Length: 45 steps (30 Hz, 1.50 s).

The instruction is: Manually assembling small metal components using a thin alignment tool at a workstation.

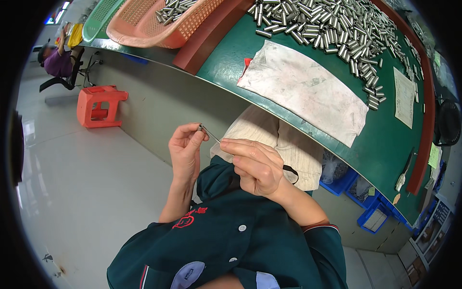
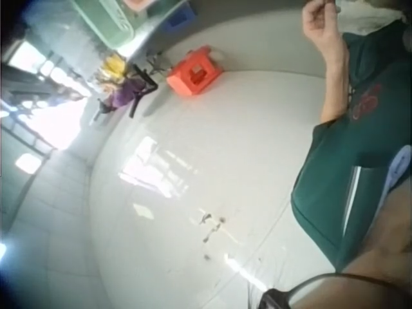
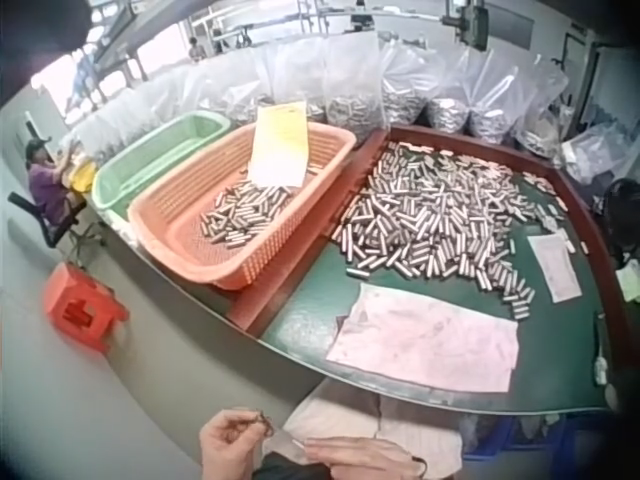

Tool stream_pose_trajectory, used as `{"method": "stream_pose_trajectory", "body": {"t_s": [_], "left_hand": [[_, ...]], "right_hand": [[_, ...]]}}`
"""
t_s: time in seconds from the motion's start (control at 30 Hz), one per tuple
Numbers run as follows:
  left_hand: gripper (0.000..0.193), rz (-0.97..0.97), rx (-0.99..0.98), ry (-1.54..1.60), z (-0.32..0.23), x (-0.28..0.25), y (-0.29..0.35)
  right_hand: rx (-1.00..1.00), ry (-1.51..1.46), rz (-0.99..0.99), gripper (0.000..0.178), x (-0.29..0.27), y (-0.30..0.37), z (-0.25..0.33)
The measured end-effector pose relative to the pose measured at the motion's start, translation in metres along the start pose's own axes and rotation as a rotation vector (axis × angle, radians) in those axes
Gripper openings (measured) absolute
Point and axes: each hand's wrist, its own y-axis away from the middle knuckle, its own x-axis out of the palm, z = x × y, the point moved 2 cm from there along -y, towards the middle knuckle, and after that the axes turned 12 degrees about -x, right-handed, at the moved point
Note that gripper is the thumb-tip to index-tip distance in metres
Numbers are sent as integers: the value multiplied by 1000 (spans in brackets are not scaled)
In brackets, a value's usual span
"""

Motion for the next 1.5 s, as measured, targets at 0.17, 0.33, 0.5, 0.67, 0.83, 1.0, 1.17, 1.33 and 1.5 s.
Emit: {"method": "stream_pose_trajectory", "body": {"t_s": [0.17,0.33,0.5,0.67,0.83,1.0,1.17,1.33,1.5], "left_hand": [[13,-73,110,-137,-4,-1,2],[13,-65,145,-214,-3,1,5],[14,-102,136,-158,-3,2,3],[13,-212,275,-304,0,2,4],[11,-146,84,-74,-1,-7,-1],[13,26,-99,105,4,-4,-1],[15,57,-131,87,2,-1,0],[17,97,-169,99,3,0,1],[18,91,-190,71,4,-7,0]], "right_hand": [[-20,16,-13,21,-1,-2,1],[0,39,47,22,-7,-8,5],[-5,3,110,32,-3,-6,9],[-48,-20,73,27,-8,-6,16],[0,-11,-16,25,-12,-4,11],[15,-33,-45,26,-9,-3,8],[36,-46,-35,26,-8,-4,9],[53,-59,-44,23,-8,-6,8],[59,-19,44,22,-9,-13,9]]}}
